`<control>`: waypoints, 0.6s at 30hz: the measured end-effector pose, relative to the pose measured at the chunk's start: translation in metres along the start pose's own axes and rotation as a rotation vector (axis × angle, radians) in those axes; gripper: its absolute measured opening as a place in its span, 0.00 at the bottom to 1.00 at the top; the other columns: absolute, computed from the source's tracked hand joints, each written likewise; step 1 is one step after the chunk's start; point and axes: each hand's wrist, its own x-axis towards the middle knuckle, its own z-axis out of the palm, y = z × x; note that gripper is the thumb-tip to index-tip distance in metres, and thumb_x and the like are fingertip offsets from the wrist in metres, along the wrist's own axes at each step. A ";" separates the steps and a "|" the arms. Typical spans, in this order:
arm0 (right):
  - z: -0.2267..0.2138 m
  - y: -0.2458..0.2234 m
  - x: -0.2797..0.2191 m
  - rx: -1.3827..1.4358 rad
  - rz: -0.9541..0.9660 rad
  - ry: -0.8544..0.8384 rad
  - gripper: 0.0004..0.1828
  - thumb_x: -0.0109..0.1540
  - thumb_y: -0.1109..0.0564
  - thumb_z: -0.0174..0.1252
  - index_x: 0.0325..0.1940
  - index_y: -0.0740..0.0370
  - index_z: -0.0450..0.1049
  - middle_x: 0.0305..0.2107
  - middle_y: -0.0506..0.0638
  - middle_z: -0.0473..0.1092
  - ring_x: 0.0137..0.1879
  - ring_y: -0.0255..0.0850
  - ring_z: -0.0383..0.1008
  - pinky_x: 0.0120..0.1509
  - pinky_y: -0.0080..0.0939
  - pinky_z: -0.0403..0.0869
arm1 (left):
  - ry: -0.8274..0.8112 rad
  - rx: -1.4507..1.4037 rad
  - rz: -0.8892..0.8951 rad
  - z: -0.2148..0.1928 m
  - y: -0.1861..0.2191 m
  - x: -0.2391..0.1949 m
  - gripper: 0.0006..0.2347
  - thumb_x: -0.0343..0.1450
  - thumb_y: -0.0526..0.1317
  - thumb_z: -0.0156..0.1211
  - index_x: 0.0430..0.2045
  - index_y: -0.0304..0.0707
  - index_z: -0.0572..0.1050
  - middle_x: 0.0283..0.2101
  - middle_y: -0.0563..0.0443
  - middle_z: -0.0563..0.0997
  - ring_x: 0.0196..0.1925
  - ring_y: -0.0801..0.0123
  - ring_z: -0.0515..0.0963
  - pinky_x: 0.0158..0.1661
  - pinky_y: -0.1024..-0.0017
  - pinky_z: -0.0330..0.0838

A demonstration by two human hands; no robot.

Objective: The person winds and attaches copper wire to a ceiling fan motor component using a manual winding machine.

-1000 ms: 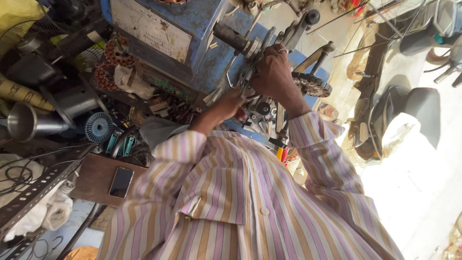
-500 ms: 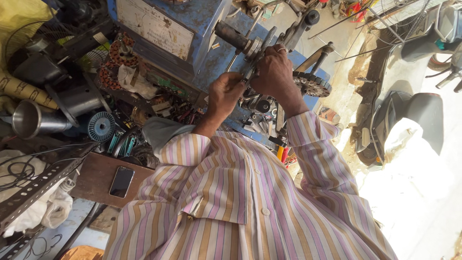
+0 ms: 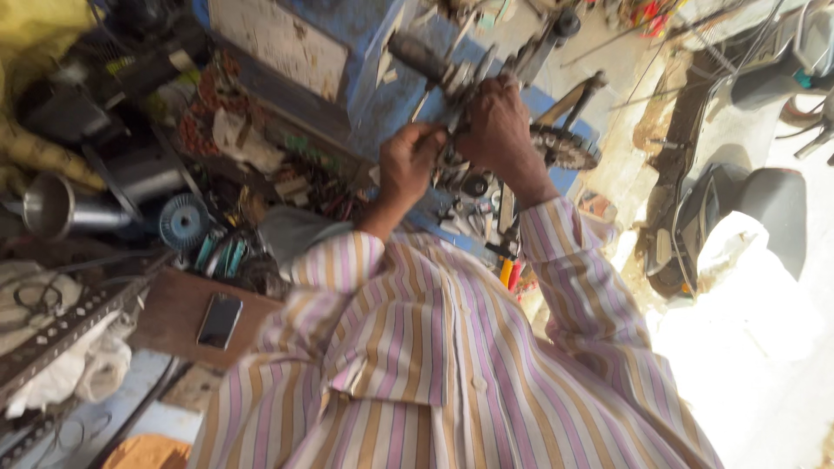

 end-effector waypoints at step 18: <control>0.008 0.003 0.012 -0.067 -0.014 -0.011 0.16 0.43 0.54 0.66 0.29 0.67 0.82 0.34 0.58 0.74 0.56 0.52 0.68 0.71 0.45 0.62 | -0.415 0.308 0.019 -0.021 -0.021 0.041 0.10 0.79 0.42 0.50 0.34 0.34 0.73 0.25 0.36 0.78 0.27 0.46 0.80 0.29 0.55 0.70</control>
